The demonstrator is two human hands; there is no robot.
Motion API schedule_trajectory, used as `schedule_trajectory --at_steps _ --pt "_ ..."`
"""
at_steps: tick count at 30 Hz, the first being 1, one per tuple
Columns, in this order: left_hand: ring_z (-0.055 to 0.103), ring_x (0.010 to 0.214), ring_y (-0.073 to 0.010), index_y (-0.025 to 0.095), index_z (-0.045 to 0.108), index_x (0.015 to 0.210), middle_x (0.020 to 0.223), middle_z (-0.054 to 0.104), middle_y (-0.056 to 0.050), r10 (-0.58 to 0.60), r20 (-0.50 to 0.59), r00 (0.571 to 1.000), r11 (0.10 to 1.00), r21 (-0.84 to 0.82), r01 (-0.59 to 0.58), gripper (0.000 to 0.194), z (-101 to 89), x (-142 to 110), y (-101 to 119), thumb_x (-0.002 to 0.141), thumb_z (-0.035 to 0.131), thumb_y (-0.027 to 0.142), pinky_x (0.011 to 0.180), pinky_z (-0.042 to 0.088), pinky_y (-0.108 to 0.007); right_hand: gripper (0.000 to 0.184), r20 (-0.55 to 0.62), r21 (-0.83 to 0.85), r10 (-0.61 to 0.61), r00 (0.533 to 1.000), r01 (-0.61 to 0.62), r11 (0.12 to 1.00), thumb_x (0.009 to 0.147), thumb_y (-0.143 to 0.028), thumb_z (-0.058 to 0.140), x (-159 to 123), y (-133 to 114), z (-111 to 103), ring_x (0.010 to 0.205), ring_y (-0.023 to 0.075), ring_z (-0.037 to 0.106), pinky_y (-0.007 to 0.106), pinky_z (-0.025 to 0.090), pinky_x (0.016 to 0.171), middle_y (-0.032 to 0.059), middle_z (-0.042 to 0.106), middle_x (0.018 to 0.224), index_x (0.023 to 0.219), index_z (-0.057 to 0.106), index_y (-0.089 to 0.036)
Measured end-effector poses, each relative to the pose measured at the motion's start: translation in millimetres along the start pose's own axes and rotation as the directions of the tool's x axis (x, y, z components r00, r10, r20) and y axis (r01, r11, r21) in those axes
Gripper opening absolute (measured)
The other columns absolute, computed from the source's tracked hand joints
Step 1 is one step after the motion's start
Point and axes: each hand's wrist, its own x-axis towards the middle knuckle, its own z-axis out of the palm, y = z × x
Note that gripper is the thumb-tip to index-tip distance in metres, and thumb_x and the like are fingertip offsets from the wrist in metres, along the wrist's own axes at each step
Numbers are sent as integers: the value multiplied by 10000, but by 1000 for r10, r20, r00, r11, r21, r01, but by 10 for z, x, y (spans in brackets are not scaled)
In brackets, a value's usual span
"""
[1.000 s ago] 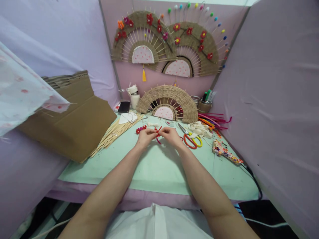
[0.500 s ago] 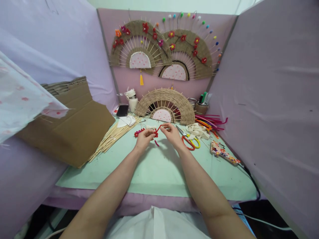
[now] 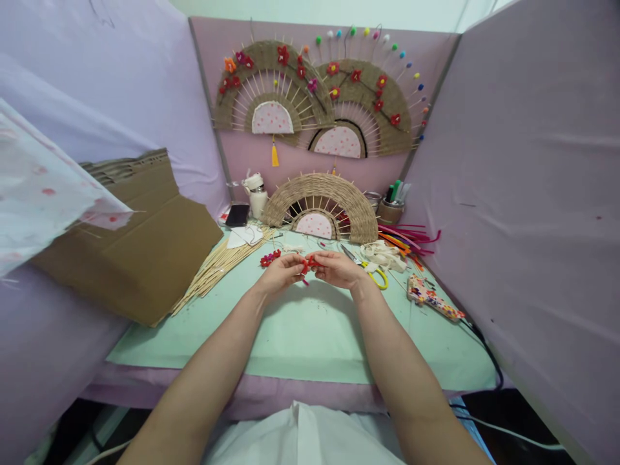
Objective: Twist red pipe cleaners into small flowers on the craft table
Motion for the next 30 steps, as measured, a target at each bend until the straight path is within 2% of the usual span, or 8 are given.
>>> schedule_trajectory --at_steps 6,9,12,17,21,27,30 --pt "596 662 -102 141 614 821 753 643 -40 -94 120 988 989 -102 106 323 -40 -21 -6 586 802 256 642 474 -227 176 61 65 52 997 -56 996 657 -203 726 -14 15 7 629 85 545 208 391 574 -1 625 701 793 621 -164" --pt "595 642 -93 142 611 829 748 640 -35 -108 152 982 979 -156 132 322 -55 -24 -7 585 804 225 634 478 -217 203 76 51 33 997 -37 998 641 -202 738 -13 23 39 639 90 547 201 384 553 1 626 702 803 619 -169" --pt "592 645 -86 142 609 829 736 636 -28 -97 141 985 974 -188 122 306 -53 -28 -1 596 797 204 616 476 -197 255 81 27 -4 997 2 1000 631 -210 757 -8 25 84 680 97 570 200 400 571 -6 635 741 843 616 -188" --pt "580 623 -74 140 597 814 724 625 -19 -97 145 985 973 -197 124 273 -42 -33 9 618 782 186 578 469 -175 246 61 16 -24 998 23 1000 630 -231 770 2 37 138 657 94 569 193 387 547 -18 623 710 785 585 -187" --pt "581 599 -58 151 598 815 723 626 -9 -91 125 988 964 -236 119 241 -39 -27 13 639 763 160 585 474 -165 229 60 96 -26 998 20 995 656 -258 749 22 70 169 664 99 564 178 342 498 1 626 732 789 575 -193" --pt "622 653 -84 121 649 831 713 655 -31 -42 38 998 966 -252 50 219 -14 6 -10 633 744 106 649 492 -177 69 -46 219 -27 999 36 975 719 -155 629 134 148 251 528 71 453 168 344 449 -27 498 577 722 563 -174" --pt "625 647 -88 117 646 811 708 659 -31 0 0 1000 970 -244 0 208 6 20 -32 629 746 115 670 494 -189 68 -71 236 -29 997 45 971 722 -136 600 186 188 261 518 69 448 159 347 434 -30 465 548 682 554 -166"
